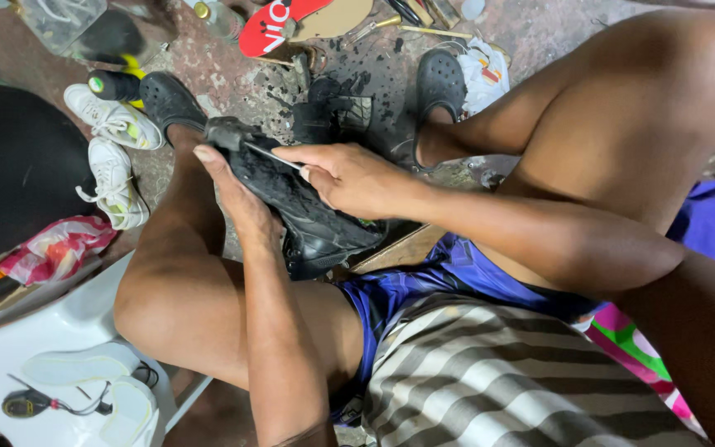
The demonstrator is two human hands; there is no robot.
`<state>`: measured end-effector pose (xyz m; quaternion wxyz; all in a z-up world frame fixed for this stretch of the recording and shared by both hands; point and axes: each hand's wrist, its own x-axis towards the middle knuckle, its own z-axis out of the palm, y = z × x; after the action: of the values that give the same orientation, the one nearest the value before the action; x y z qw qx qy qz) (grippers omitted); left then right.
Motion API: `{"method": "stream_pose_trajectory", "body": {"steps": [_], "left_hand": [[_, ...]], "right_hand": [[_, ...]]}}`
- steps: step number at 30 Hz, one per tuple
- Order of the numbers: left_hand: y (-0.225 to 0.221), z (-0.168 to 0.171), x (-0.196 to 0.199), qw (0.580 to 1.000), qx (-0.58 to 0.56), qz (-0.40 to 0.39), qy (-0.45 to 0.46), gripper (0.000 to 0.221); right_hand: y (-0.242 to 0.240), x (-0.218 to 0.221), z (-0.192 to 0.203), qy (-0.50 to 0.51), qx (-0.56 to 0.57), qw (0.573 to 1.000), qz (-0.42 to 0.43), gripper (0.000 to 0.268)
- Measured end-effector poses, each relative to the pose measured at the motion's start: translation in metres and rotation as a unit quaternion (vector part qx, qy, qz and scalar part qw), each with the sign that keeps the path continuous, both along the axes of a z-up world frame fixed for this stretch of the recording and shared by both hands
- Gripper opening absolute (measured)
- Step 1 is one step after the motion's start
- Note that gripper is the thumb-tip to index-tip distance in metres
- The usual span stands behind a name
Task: The person scrapes residue from the bottom of a black boot using a small metal tool, then turns the boot over to inspect the sole.
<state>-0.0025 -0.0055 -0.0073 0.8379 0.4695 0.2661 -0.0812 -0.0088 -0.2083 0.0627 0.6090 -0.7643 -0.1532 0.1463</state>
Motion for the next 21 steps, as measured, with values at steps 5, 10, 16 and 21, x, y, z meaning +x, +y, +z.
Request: {"method": "stream_pose_trajectory", "body": {"steps": [5,10,16,21], "left_hand": [[-0.004,0.016,0.009,0.999,0.023,0.007,-0.03,0.086],[-0.001,0.009,0.007,0.986,0.149,0.0,-0.077,0.08],[-0.003,0.008,0.004,0.945,0.317,-0.036,-0.076,0.075],[-0.001,0.014,0.003,0.982,0.177,-0.003,-0.057,0.073]], "right_hand": [[-0.026,0.012,0.032,0.099,-0.198,0.97,0.097,0.052],[-0.027,0.004,0.049,0.062,-0.274,0.953,0.114,0.058],[-0.004,-0.005,0.039,0.068,-0.266,0.958,0.076,0.065],[0.003,-0.005,0.026,0.088,-0.239,0.966,0.048,0.063]]}}
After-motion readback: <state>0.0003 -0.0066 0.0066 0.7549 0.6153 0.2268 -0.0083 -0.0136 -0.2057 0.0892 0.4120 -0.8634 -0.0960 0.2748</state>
